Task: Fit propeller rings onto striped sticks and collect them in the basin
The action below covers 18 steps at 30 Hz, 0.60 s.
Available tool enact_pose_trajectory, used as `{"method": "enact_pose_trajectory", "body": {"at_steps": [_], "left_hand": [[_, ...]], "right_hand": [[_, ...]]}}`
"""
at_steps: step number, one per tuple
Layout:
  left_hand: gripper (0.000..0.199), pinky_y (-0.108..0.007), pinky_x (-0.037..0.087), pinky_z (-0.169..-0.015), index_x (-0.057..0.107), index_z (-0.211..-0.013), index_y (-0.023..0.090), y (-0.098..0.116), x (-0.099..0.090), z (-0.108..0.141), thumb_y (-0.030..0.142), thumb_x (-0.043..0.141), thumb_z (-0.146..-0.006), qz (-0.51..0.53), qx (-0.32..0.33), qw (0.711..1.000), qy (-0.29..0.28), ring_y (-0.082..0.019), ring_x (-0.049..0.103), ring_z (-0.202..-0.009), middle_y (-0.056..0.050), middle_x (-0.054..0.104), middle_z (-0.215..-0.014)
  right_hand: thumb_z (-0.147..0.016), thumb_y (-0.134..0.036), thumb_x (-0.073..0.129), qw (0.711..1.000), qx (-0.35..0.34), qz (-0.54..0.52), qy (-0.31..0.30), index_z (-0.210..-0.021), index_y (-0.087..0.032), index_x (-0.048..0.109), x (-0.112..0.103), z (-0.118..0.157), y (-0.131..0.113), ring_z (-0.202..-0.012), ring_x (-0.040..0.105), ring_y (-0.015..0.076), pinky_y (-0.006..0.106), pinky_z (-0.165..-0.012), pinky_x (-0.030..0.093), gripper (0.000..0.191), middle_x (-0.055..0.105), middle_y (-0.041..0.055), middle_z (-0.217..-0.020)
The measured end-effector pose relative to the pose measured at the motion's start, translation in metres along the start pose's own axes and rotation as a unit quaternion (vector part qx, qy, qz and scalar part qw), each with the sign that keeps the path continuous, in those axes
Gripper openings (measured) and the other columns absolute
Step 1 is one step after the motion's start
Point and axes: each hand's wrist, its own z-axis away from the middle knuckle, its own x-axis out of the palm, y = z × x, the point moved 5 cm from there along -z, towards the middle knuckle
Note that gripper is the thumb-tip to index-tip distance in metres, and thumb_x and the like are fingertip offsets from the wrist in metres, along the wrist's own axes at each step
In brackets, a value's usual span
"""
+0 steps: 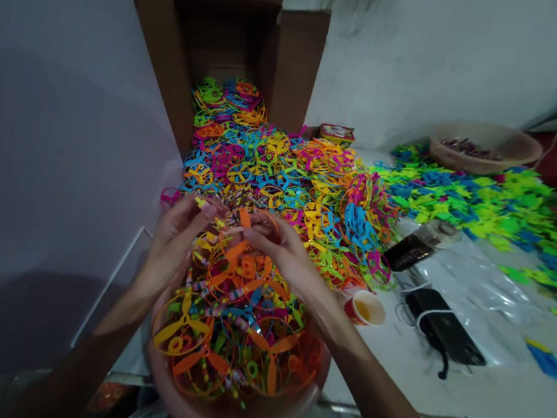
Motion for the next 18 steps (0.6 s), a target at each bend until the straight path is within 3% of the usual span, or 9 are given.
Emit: {"method": "enact_pose_trajectory", "body": {"at_steps": [5, 10, 18], "left_hand": [[0.022, -0.024, 0.051, -0.07, 0.06, -0.11, 0.023, 0.002, -0.004, 0.005, 0.034, 0.069, -0.093, 0.014, -0.042, 0.999, -0.023, -0.013, 0.065, -0.075, 0.002, 0.068, -0.083], [0.02, -0.022, 0.046, -0.061, 0.072, -0.102, 0.022, 0.009, -0.001, 0.009, 0.039, 0.065, -0.095, -0.082, -0.076, 0.989, -0.099, -0.01, 0.058, -0.064, 0.0, 0.067, -0.085], [0.026, -0.022, 0.045, -0.056, 0.059, -0.089, 0.019, 0.009, 0.0, 0.014, 0.044, 0.065, -0.093, -0.102, -0.134, 0.967, -0.189, -0.009, 0.057, -0.059, 0.003, 0.059, -0.081]], "right_hand": [[-0.081, -0.033, 0.08, 1.0, 0.027, 0.01, -0.01, -0.09, -0.022, 0.072, 0.003, 0.006, 0.002, -0.066, 0.068, 0.016, 0.028, -0.068, 0.051, 0.016, 0.072, -0.0009, -0.071], [-0.079, -0.035, 0.083, 0.999, 0.027, 0.014, -0.03, -0.094, -0.022, 0.075, 0.004, 0.01, 0.001, -0.068, 0.069, 0.0163, 0.027, -0.066, 0.051, 0.021, 0.075, 0.0003, -0.078], [-0.081, -0.038, 0.082, 0.994, 0.02, 0.102, -0.033, -0.081, -0.021, 0.074, 0.001, 0.017, -0.003, -0.063, 0.063, 0.0138, 0.025, -0.061, 0.045, 0.019, 0.071, -0.0015, -0.07]]}}
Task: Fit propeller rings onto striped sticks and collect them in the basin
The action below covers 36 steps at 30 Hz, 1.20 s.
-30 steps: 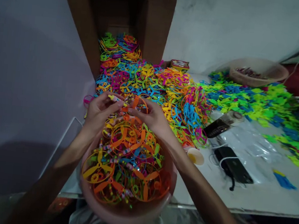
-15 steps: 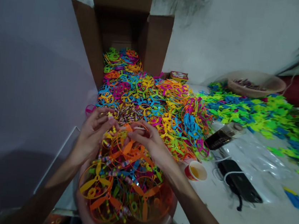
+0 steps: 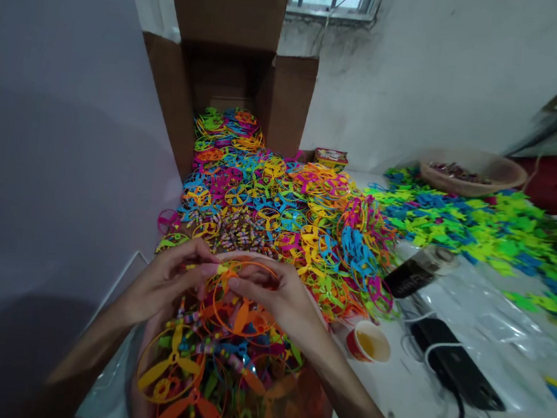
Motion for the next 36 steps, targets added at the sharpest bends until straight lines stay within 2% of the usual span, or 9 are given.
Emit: {"method": "enact_pose_trajectory", "body": {"at_steps": [3, 8, 15, 21, 27, 31, 34, 36], "left_hand": [[0.025, -0.023, 0.045, -0.06, 0.06, -0.09, 0.019, 0.008, -0.004, 0.002, 0.043, 0.061, -0.097, -0.064, 0.029, 0.997, -0.032, -0.01, 0.058, -0.066, 0.002, 0.06, -0.083], [0.022, -0.026, 0.045, -0.073, 0.061, -0.093, 0.021, 0.016, -0.01, 0.005, 0.041, 0.058, -0.099, -0.162, 0.069, 0.983, -0.051, -0.015, 0.061, -0.082, 0.001, 0.063, -0.086], [0.013, -0.028, 0.046, -0.082, 0.063, -0.099, 0.024, 0.022, -0.01, 0.01, 0.037, 0.061, -0.098, -0.16, 0.085, 0.977, -0.113, -0.017, 0.062, -0.092, -0.001, 0.067, -0.099], [0.013, -0.027, 0.047, -0.079, 0.063, -0.1, 0.024, 0.026, -0.006, 0.013, 0.037, 0.059, -0.099, -0.182, 0.092, 0.967, -0.155, -0.017, 0.063, -0.09, -0.002, 0.068, -0.096], [0.016, -0.027, 0.047, -0.081, 0.064, -0.099, 0.024, 0.024, -0.006, 0.013, 0.039, 0.058, -0.099, -0.221, 0.085, 0.952, -0.193, -0.018, 0.064, -0.091, -0.002, 0.069, -0.097], [0.018, -0.028, 0.047, -0.078, 0.065, -0.097, 0.023, 0.018, -0.003, 0.011, 0.04, 0.058, -0.099, -0.21, 0.088, 0.953, -0.202, -0.018, 0.063, -0.088, -0.002, 0.068, -0.095], [0.016, -0.029, 0.047, -0.08, 0.065, -0.1, 0.023, 0.014, 0.001, 0.011, 0.038, 0.059, -0.098, -0.201, 0.106, 0.958, -0.173, -0.018, 0.063, -0.089, -0.003, 0.068, -0.095], [0.016, -0.03, 0.048, -0.081, 0.066, -0.104, 0.024, 0.012, 0.002, 0.011, 0.038, 0.061, -0.097, -0.199, 0.115, 0.96, -0.159, -0.019, 0.063, -0.088, -0.003, 0.069, -0.097]], "right_hand": [[-0.085, -0.04, 0.079, 0.999, -0.007, 0.031, -0.011, -0.083, -0.02, 0.077, 0.003, 0.005, -0.007, -0.067, 0.063, 0.0138, 0.025, -0.062, 0.045, 0.02, 0.074, -0.0001, -0.076], [-0.089, -0.042, 0.074, 0.998, -0.005, 0.059, -0.019, -0.08, -0.021, 0.077, 0.006, 0.012, -0.013, -0.069, 0.067, 0.0164, 0.027, -0.064, 0.049, 0.023, 0.076, 0.0022, -0.078], [-0.087, -0.042, 0.075, 0.995, 0.015, 0.057, -0.082, -0.075, -0.026, 0.077, 0.008, 0.013, -0.01, -0.068, 0.068, 0.018, 0.03, -0.064, 0.05, 0.021, 0.077, 0.0006, -0.075], [-0.084, -0.046, 0.077, 0.992, 0.056, -0.031, -0.108, -0.078, -0.024, 0.075, 0.016, 0.016, -0.008, -0.066, 0.072, 0.0194, 0.031, -0.064, 0.053, 0.023, 0.077, 0.0011, -0.073], [-0.085, -0.042, 0.078, 0.988, 0.055, -0.016, -0.146, -0.077, -0.022, 0.072, 0.02, 0.015, -0.005, -0.066, 0.071, 0.0189, 0.03, -0.063, 0.051, 0.021, 0.078, 0.002, -0.072], [-0.085, -0.042, 0.077, 0.985, 0.061, -0.017, -0.159, -0.076, -0.023, 0.072, 0.022, 0.014, -0.002, -0.062, 0.07, 0.018, 0.029, -0.062, 0.05, 0.022, 0.077, 0.0007, -0.069], [-0.087, -0.042, 0.074, 0.986, 0.061, 0.008, -0.155, -0.079, -0.023, 0.073, 0.017, 0.013, 0.001, -0.065, 0.071, 0.0186, 0.03, -0.064, 0.052, 0.021, 0.077, 0.0009, -0.072], [-0.089, -0.041, 0.073, 0.985, 0.053, 0.062, -0.154, -0.082, -0.023, 0.075, 0.007, 0.012, -0.002, -0.07, 0.072, 0.0192, 0.029, -0.066, 0.052, 0.019, 0.078, 0.0013, -0.077]]}}
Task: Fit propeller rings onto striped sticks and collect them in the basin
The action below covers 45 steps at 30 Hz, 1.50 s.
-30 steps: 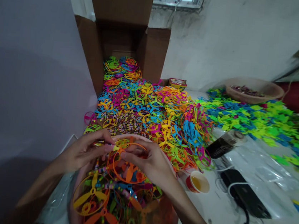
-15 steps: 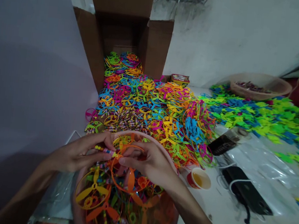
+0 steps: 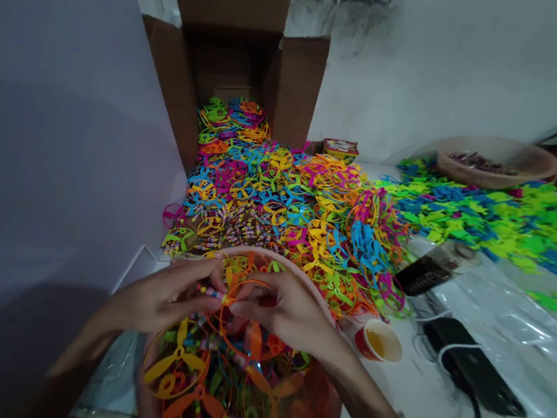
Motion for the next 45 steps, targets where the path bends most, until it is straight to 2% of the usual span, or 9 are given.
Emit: {"method": "enact_pose_trajectory", "body": {"at_steps": [3, 8, 12, 16, 22, 29, 36, 40, 45], "left_hand": [[0.022, -0.031, 0.051, -0.083, 0.068, -0.111, 0.025, -0.017, -0.005, -0.002, 0.04, 0.06, -0.098, 0.064, -0.008, 0.998, 0.004, -0.021, 0.066, -0.096, -0.006, 0.071, -0.106], [0.031, -0.032, 0.052, -0.088, 0.068, -0.108, 0.019, -0.103, -0.039, -0.034, 0.037, 0.043, -0.104, -0.049, -0.138, 0.962, 0.23, -0.022, 0.069, -0.099, -0.009, 0.073, -0.107], [0.019, -0.033, 0.051, -0.094, 0.071, -0.107, 0.018, -0.162, -0.028, -0.094, 0.027, 0.061, -0.094, -0.162, -0.184, 0.959, 0.145, -0.023, 0.068, -0.101, -0.01, 0.075, -0.11], [0.015, -0.039, 0.052, -0.095, 0.071, -0.099, 0.015, -0.19, -0.016, -0.138, 0.026, 0.072, -0.089, -0.203, -0.222, 0.95, 0.087, -0.023, 0.067, -0.103, -0.01, 0.073, -0.109], [0.013, -0.04, 0.054, -0.089, 0.068, -0.096, 0.014, -0.201, -0.016, -0.149, 0.027, 0.069, -0.092, -0.201, -0.234, 0.945, 0.107, -0.02, 0.067, -0.095, -0.006, 0.07, -0.101], [0.006, -0.03, 0.048, -0.079, 0.058, -0.086, 0.019, -0.182, -0.048, -0.117, 0.023, 0.063, -0.086, -0.093, -0.203, 0.923, 0.313, -0.019, 0.064, -0.084, -0.004, 0.068, -0.086], [0.013, -0.023, 0.041, -0.053, 0.055, -0.089, 0.019, -0.192, -0.059, -0.104, 0.031, 0.057, -0.089, 0.063, -0.233, 0.877, 0.415, -0.014, 0.055, -0.052, 0.005, 0.057, -0.06], [0.016, -0.022, 0.037, -0.048, 0.06, -0.09, 0.016, -0.202, -0.055, -0.1, 0.03, 0.054, -0.095, 0.121, -0.262, 0.859, 0.422, -0.01, 0.045, -0.046, 0.006, 0.05, -0.058], [0.018, -0.027, 0.047, -0.064, 0.059, -0.083, 0.015, -0.205, -0.054, -0.093, 0.029, 0.065, -0.093, 0.188, -0.277, 0.839, 0.429, -0.012, 0.053, -0.065, 0.002, 0.057, -0.076]], "right_hand": [[-0.086, -0.044, 0.076, 0.994, -0.01, 0.11, -0.021, -0.09, -0.024, 0.078, -0.019, 0.0, -0.006, -0.08, 0.072, 0.0211, 0.029, -0.07, 0.051, 0.02, 0.079, 0.002, -0.088], [-0.097, -0.046, 0.058, 0.96, -0.07, 0.233, 0.138, -0.089, -0.023, 0.076, -0.08, -0.047, 0.004, -0.08, 0.068, 0.0214, 0.03, -0.069, 0.049, 0.03, 0.075, 0.0026, -0.086], [-0.086, -0.017, 0.066, 0.914, -0.034, 0.35, 0.205, -0.085, -0.021, 0.071, -0.111, -0.113, 0.048, -0.098, 0.065, 0.0255, 0.035, -0.087, 0.049, 0.006, 0.074, 0.0077, -0.096], [-0.075, -0.003, 0.068, 0.898, -0.024, 0.372, 0.234, -0.079, -0.018, 0.07, -0.121, -0.143, 0.083, -0.123, 0.053, 0.0336, 0.04, -0.098, 0.044, 0.016, 0.069, 0.0163, -0.106], [-0.076, -0.031, 0.079, 0.92, -0.071, 0.27, 0.276, -0.067, -0.023, 0.066, -0.139, -0.137, 0.088, -0.117, 0.056, 0.0328, 0.043, -0.104, 0.044, 0.017, 0.07, 0.0122, -0.108], [-0.086, -0.066, 0.056, 0.927, -0.113, -0.014, 0.357, -0.086, -0.023, 0.057, -0.138, -0.117, 0.053, -0.086, 0.071, 0.025, 0.039, -0.074, 0.059, 0.043, 0.071, 0.0056, -0.086], [-0.06, -0.029, 0.091, 0.896, -0.072, -0.321, 0.298, -0.09, -0.027, 0.051, -0.083, -0.095, 0.022, -0.064, 0.07, 0.0195, 0.035, -0.057, 0.061, 0.051, 0.071, -0.0034, -0.078], [-0.07, -0.028, 0.088, 0.898, -0.062, -0.336, 0.277, -0.098, -0.028, 0.052, -0.064, -0.085, 0.015, -0.062, 0.07, 0.0176, 0.031, -0.056, 0.06, 0.045, 0.074, -0.0032, -0.081], [-0.068, -0.029, 0.09, 0.899, -0.063, -0.343, 0.266, -0.101, -0.026, 0.061, -0.057, -0.078, 0.013, -0.061, 0.068, 0.0156, 0.029, -0.057, 0.059, 0.044, 0.077, -0.0015, -0.083]]}}
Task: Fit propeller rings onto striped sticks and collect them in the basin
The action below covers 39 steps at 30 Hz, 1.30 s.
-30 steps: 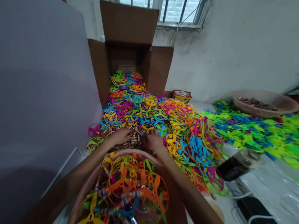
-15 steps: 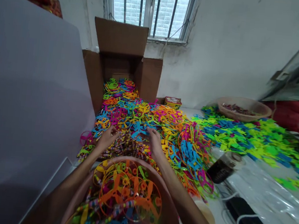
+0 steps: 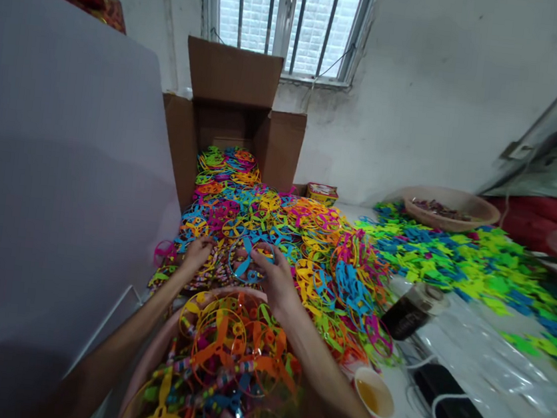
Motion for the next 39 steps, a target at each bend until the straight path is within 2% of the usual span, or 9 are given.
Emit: {"method": "enact_pose_trajectory", "body": {"at_steps": [5, 9, 12, 14, 17, 21, 28, 33, 39], "left_hand": [[0.02, -0.028, 0.042, -0.07, 0.05, -0.076, 0.021, 0.019, 0.001, 0.024, 0.002, 0.057, -0.074, 0.135, -0.017, 0.99, -0.041, -0.015, 0.056, -0.074, 0.001, 0.059, -0.073], [0.037, -0.027, 0.045, -0.075, 0.057, -0.091, 0.02, 0.059, 0.007, 0.063, -0.001, 0.053, -0.06, 0.235, 0.002, 0.964, -0.123, -0.017, 0.064, -0.089, -0.004, 0.07, -0.094], [0.036, -0.025, 0.049, -0.075, 0.059, -0.094, 0.018, 0.093, 0.006, 0.094, 0.001, 0.056, -0.063, 0.342, 0.024, 0.926, -0.16, -0.014, 0.066, -0.083, -0.004, 0.07, -0.096], [0.03, -0.02, 0.045, -0.061, 0.059, -0.089, 0.016, 0.111, 0.0, 0.108, -0.001, 0.055, -0.064, 0.42, 0.035, 0.897, -0.136, -0.009, 0.061, -0.067, -0.001, 0.067, -0.083], [0.021, -0.017, 0.028, -0.043, 0.056, -0.077, 0.015, 0.125, -0.011, 0.12, -0.003, 0.05, -0.07, 0.492, 0.04, 0.867, -0.067, -0.005, 0.042, -0.045, 0.004, 0.051, -0.059], [0.025, -0.018, 0.024, -0.04, 0.053, -0.073, 0.015, 0.132, -0.013, 0.13, -0.005, 0.041, -0.08, 0.542, 0.036, 0.839, -0.036, -0.005, 0.034, -0.041, 0.006, 0.04, -0.052], [0.022, -0.017, 0.028, -0.043, 0.055, -0.074, 0.016, 0.137, -0.007, 0.145, -0.001, 0.046, -0.084, 0.528, 0.061, 0.845, -0.058, -0.005, 0.037, -0.045, 0.006, 0.041, -0.056], [0.021, -0.017, 0.028, -0.044, 0.054, -0.074, 0.016, 0.135, -0.003, 0.152, -0.001, 0.046, -0.083, 0.494, 0.05, 0.865, -0.068, -0.005, 0.037, -0.045, 0.005, 0.042, -0.056], [0.024, -0.017, 0.028, -0.046, 0.051, -0.071, 0.017, 0.138, -0.005, 0.168, -0.001, 0.047, -0.086, 0.468, 0.092, 0.878, 0.019, -0.005, 0.035, -0.046, 0.006, 0.041, -0.054]], "right_hand": [[-0.063, -0.031, 0.092, 0.999, 0.03, 0.014, -0.003, -0.097, -0.021, 0.075, 0.002, 0.006, 0.001, -0.071, 0.071, 0.0185, 0.032, -0.064, 0.061, 0.039, 0.079, 0.0027, -0.086], [-0.062, -0.033, 0.094, 0.999, 0.047, 0.001, -0.007, -0.082, -0.022, 0.077, 0.002, 0.011, 0.008, -0.066, 0.071, 0.0167, 0.029, -0.064, 0.061, 0.028, 0.078, -0.0002, -0.077], [-0.064, -0.035, 0.093, 0.998, 0.059, 0.0, -0.025, -0.087, -0.023, 0.078, 0.005, 0.02, 0.014, -0.067, 0.072, 0.018, 0.029, -0.061, 0.059, 0.03, 0.079, 0.0008, -0.08], [-0.066, -0.037, 0.092, 0.997, 0.061, -0.004, -0.037, -0.094, -0.022, 0.079, 0.008, 0.029, 0.016, -0.07, 0.074, 0.0195, 0.03, -0.064, 0.06, 0.035, 0.08, 0.0029, -0.086], [-0.068, -0.036, 0.091, 0.998, 0.052, -0.012, -0.039, -0.097, -0.021, 0.079, 0.011, 0.042, 0.016, -0.071, 0.074, 0.0189, 0.031, -0.069, 0.061, 0.035, 0.08, 0.0043, -0.089], [-0.068, -0.034, 0.092, 0.998, 0.059, -0.013, -0.033, -0.089, -0.021, 0.08, 0.018, 0.054, 0.018, -0.065, 0.07, 0.0156, 0.029, -0.066, 0.061, 0.027, 0.077, 0.0024, -0.078], [-0.067, -0.037, 0.092, 0.998, 0.015, 0.036, -0.056, -0.078, -0.023, 0.081, 0.028, 0.058, 0.016, -0.057, 0.063, 0.0128, 0.026, -0.057, 0.057, 0.021, 0.07, -0.0006, -0.064], [-0.072, -0.039, 0.087, 0.985, -0.092, 0.146, -0.026, -0.076, -0.025, 0.082, 0.027, 0.062, 0.004, -0.058, 0.07, 0.0167, 0.028, -0.059, 0.061, 0.016, 0.074, 0.0005, -0.064], [-0.082, -0.033, 0.078, 0.935, -0.227, 0.271, 0.032, -0.084, -0.029, 0.083, 0.029, 0.078, -0.003, -0.07, 0.078, 0.0219, 0.031, -0.066, 0.065, 0.007, 0.081, 0.0004, -0.08]]}}
